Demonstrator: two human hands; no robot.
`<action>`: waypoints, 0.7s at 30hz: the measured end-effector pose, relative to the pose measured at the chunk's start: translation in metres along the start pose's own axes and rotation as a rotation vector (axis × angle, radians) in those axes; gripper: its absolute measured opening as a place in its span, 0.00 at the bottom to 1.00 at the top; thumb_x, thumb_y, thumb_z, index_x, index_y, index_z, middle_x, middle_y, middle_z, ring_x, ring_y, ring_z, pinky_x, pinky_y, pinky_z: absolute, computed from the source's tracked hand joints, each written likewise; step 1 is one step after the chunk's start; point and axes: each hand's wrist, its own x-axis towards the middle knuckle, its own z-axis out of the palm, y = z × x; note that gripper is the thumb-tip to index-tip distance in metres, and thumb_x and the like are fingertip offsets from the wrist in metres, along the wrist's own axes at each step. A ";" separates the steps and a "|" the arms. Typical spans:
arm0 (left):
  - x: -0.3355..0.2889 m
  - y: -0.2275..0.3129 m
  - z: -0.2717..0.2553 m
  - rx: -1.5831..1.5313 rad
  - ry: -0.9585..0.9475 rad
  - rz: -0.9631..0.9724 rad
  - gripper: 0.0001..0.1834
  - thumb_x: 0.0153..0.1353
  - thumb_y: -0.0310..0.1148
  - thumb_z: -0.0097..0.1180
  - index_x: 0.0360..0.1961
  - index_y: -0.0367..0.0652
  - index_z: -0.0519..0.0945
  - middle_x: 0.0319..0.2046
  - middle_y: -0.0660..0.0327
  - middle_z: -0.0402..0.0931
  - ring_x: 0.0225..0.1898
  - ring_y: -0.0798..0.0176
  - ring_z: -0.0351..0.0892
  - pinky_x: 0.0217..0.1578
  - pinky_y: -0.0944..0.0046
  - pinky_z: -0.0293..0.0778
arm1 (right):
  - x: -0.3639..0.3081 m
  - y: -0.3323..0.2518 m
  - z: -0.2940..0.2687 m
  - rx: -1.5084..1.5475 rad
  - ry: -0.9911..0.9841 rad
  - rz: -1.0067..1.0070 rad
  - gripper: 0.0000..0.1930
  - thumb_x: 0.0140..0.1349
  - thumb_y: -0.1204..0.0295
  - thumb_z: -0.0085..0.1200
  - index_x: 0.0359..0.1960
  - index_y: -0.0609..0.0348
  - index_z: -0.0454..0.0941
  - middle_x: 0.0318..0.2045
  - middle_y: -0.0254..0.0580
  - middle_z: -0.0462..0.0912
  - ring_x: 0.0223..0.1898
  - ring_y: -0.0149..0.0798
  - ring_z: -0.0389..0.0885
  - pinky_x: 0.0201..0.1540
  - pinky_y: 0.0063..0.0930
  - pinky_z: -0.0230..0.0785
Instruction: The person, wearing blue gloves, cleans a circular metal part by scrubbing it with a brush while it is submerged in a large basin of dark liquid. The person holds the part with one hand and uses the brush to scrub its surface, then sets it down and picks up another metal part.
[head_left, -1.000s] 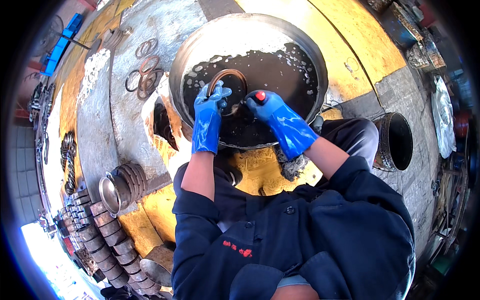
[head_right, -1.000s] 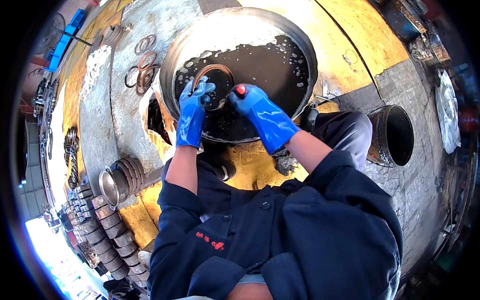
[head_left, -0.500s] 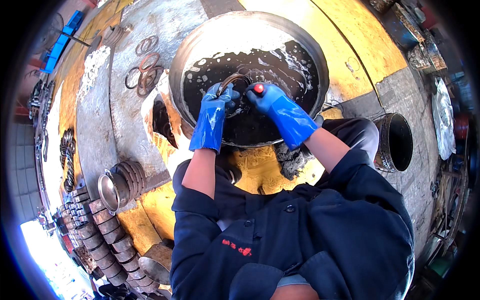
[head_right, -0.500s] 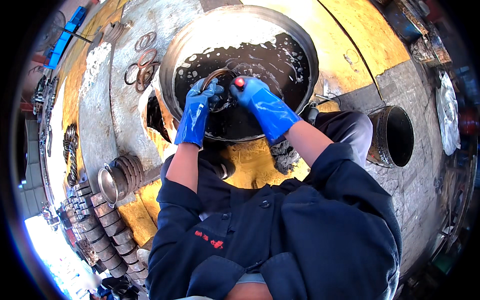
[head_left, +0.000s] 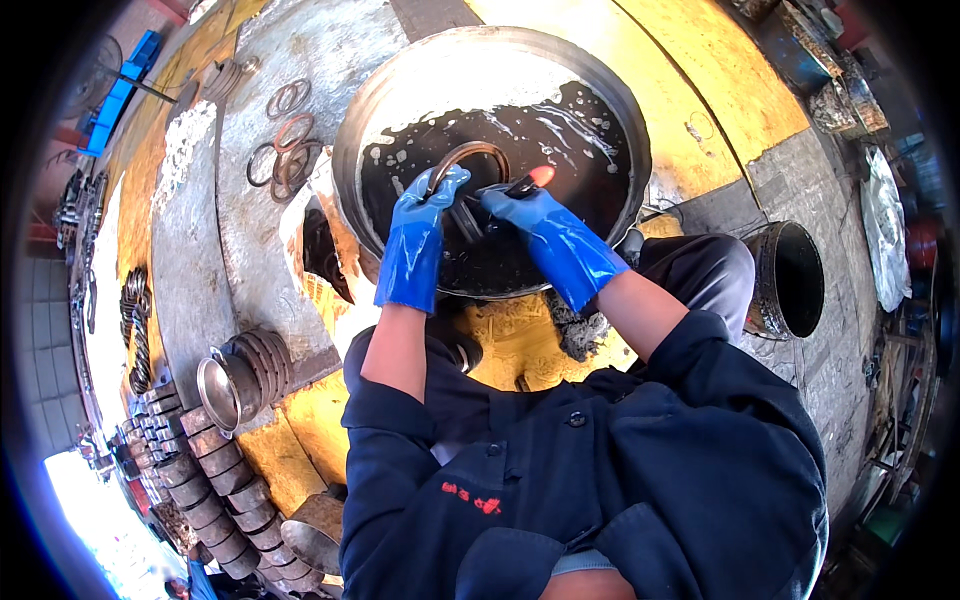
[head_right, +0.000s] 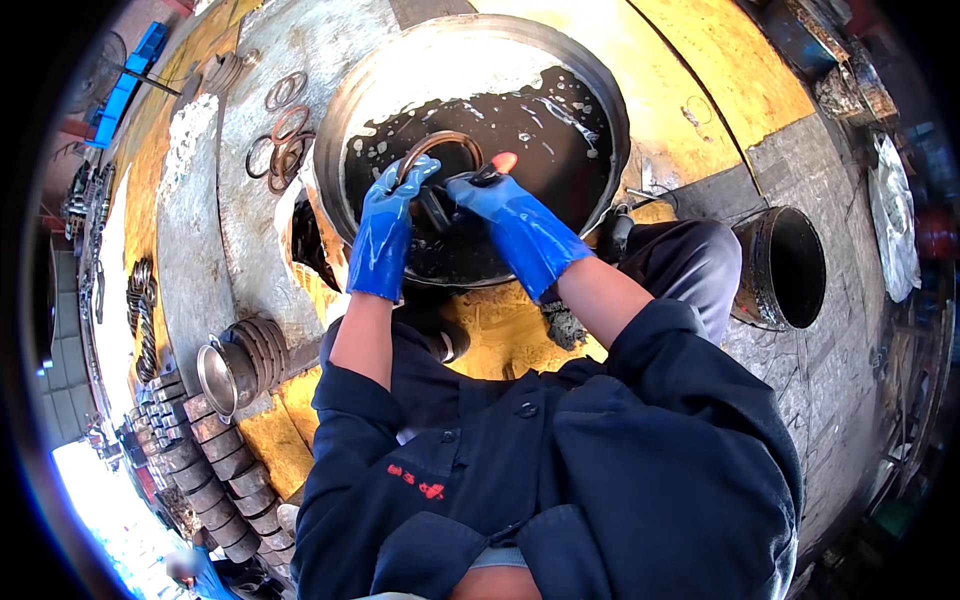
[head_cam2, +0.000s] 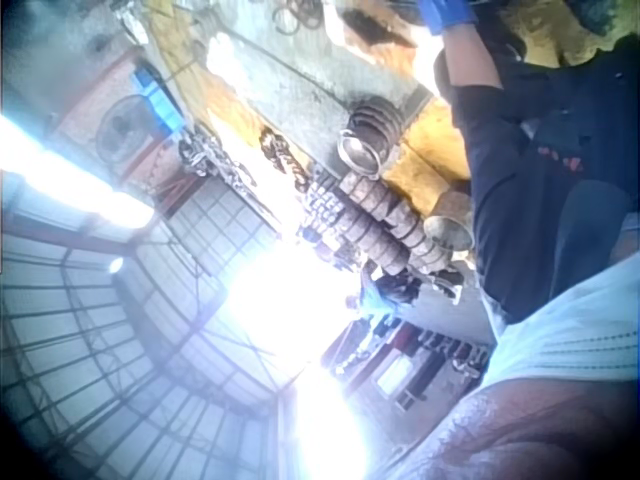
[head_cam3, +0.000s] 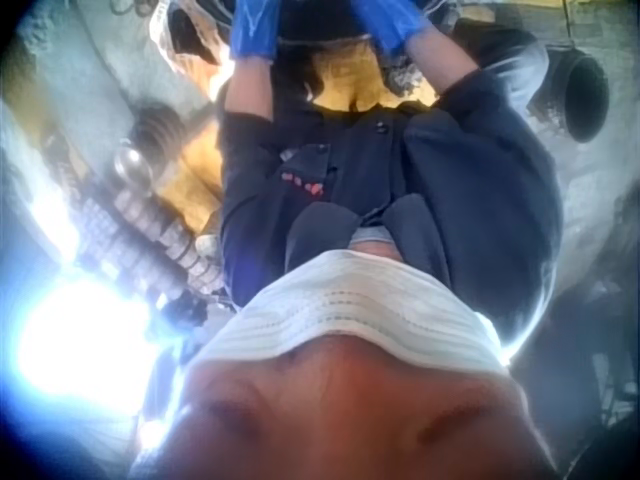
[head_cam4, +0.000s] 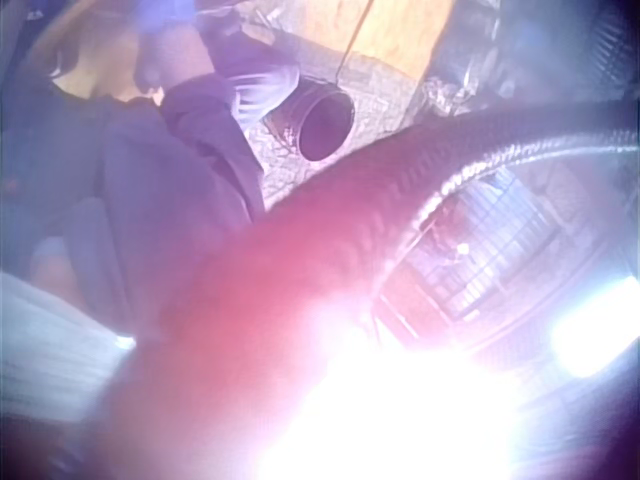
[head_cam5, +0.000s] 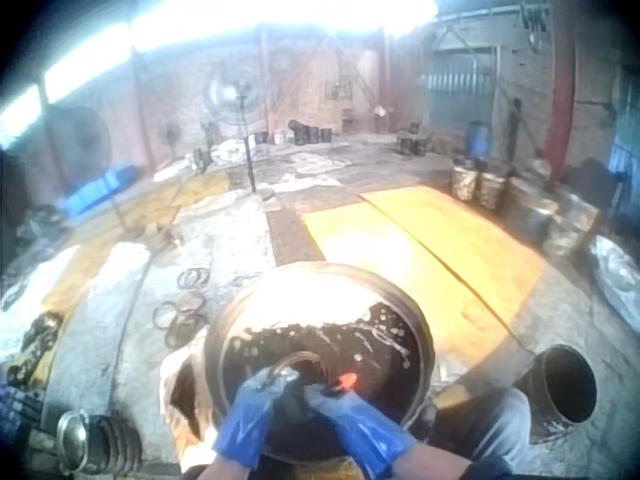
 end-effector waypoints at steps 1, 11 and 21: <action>0.000 -0.002 -0.005 -0.063 0.033 -0.094 0.11 0.63 0.30 0.61 0.46 0.40 0.84 0.38 0.67 0.83 0.41 0.72 0.78 0.45 0.71 0.71 | -0.002 -0.003 0.002 0.002 -0.009 0.004 0.13 0.64 0.64 0.56 0.45 0.57 0.83 0.40 0.40 0.86 0.40 0.40 0.84 0.45 0.32 0.77; 0.020 -0.054 -0.023 0.399 -0.057 0.085 0.12 0.59 0.30 0.62 0.44 0.41 0.84 0.38 0.58 0.84 0.39 0.61 0.82 0.46 0.64 0.75 | -0.026 -0.057 -0.035 -1.050 0.402 -0.051 0.15 0.59 0.55 0.57 0.47 0.40 0.83 0.41 0.41 0.86 0.44 0.46 0.85 0.47 0.37 0.77; 0.010 -0.041 -0.005 1.237 0.111 0.383 0.22 0.54 0.37 0.63 0.51 0.48 0.79 0.49 0.56 0.81 0.51 0.51 0.79 0.52 0.55 0.75 | -0.009 -0.016 -0.047 -0.566 0.027 -0.105 0.15 0.62 0.62 0.58 0.47 0.53 0.83 0.41 0.39 0.87 0.44 0.34 0.83 0.53 0.27 0.73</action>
